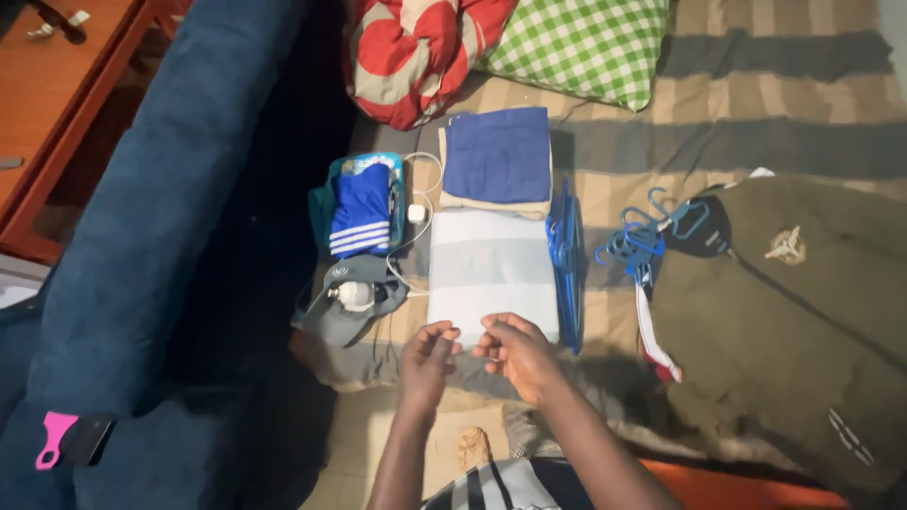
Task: Folding clothes and putting them into a shelf.
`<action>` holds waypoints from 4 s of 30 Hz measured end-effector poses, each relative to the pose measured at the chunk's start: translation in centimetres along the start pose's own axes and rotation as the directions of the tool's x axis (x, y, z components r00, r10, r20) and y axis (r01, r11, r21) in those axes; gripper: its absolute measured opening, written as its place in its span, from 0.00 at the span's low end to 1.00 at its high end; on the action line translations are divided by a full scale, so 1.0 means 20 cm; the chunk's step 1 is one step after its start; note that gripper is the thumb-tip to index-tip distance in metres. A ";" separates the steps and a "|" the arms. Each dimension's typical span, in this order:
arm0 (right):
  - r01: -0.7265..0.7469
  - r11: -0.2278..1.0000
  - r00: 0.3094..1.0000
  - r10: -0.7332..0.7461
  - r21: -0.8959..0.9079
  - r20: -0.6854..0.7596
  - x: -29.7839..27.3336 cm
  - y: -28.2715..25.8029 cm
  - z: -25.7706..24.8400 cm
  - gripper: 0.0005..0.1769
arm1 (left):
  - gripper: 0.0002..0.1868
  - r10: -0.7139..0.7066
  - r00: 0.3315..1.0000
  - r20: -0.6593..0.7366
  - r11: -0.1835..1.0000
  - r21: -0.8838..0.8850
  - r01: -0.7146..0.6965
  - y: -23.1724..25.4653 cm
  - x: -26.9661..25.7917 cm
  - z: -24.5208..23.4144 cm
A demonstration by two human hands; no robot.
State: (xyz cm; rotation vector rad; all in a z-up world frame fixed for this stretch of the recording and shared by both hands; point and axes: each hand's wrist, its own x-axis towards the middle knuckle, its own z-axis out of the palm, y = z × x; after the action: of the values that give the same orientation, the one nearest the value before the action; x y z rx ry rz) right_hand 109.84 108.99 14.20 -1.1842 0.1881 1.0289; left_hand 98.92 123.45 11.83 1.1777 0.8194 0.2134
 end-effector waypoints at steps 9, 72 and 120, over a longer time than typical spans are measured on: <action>0.101 0.995 0.988 -0.101 -0.001 -0.113 0.62 -0.29 -0.40 0.17 | 0.16 0.019 1.000 -0.020 0.988 0.151 -0.016 0.42 0.33 0.35; 0.458 0.859 0.698 -0.506 -0.227 -0.507 0.23 -0.50 -0.38 0.20 | 0.35 -0.298 0.954 -0.023 0.911 0.293 0.292 -0.71 1.20 -0.26; 0.205 0.974 0.631 -0.207 -0.096 -0.747 0.63 -0.64 -0.41 0.21 | 0.10 0.442 0.897 0.001 0.678 0.655 -0.334 0.21 1.89 0.62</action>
State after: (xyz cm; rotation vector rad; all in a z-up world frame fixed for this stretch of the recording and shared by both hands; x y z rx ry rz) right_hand 129.45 109.17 11.57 -1.5492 0.6955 0.2661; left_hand 134.70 136.86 -0.01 2.0238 0.7909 0.4033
